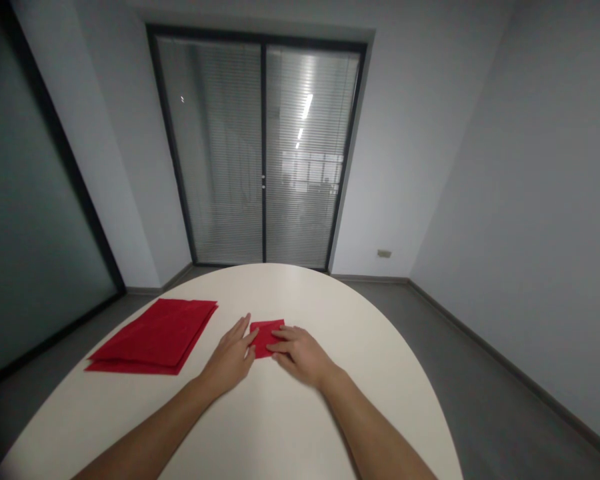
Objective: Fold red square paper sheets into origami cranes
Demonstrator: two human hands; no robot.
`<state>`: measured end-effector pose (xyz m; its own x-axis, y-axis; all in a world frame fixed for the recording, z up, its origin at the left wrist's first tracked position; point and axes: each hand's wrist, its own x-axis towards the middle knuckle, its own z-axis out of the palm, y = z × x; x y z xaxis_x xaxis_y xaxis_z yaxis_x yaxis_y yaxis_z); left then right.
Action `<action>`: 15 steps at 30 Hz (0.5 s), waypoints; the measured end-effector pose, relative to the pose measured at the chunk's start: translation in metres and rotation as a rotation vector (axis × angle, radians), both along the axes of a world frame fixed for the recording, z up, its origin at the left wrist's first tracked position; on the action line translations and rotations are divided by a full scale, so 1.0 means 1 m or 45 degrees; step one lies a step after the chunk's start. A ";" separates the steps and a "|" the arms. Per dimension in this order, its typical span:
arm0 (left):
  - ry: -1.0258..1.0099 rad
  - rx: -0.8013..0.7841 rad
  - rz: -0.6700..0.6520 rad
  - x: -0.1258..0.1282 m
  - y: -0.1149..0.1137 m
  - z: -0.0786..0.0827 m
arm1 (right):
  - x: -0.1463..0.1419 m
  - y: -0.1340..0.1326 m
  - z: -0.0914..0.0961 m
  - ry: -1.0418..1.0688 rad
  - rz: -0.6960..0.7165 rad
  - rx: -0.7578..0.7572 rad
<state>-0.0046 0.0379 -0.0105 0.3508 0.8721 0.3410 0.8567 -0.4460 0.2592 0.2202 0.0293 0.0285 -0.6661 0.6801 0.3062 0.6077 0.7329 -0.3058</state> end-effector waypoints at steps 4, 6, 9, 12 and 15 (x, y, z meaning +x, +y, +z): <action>0.034 -0.037 -0.024 0.000 0.000 0.001 | 0.001 0.000 0.000 0.020 0.096 -0.036; 0.065 -0.070 0.011 0.001 -0.002 0.002 | 0.002 -0.001 0.000 0.026 0.089 -0.058; 0.099 -0.060 0.100 0.004 -0.004 0.004 | 0.003 0.000 0.001 0.027 0.123 -0.046; 0.106 -0.041 0.103 0.004 -0.005 0.006 | 0.003 0.001 0.002 0.016 0.165 -0.028; 0.080 -0.027 -0.039 0.003 -0.005 0.009 | 0.004 0.002 0.002 0.006 0.185 -0.034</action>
<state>-0.0019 0.0327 -0.0018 0.3977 0.8674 0.2991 0.8574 -0.4674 0.2154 0.2246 0.0310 0.0302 -0.7567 0.5847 0.2925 0.4945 0.8045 -0.3289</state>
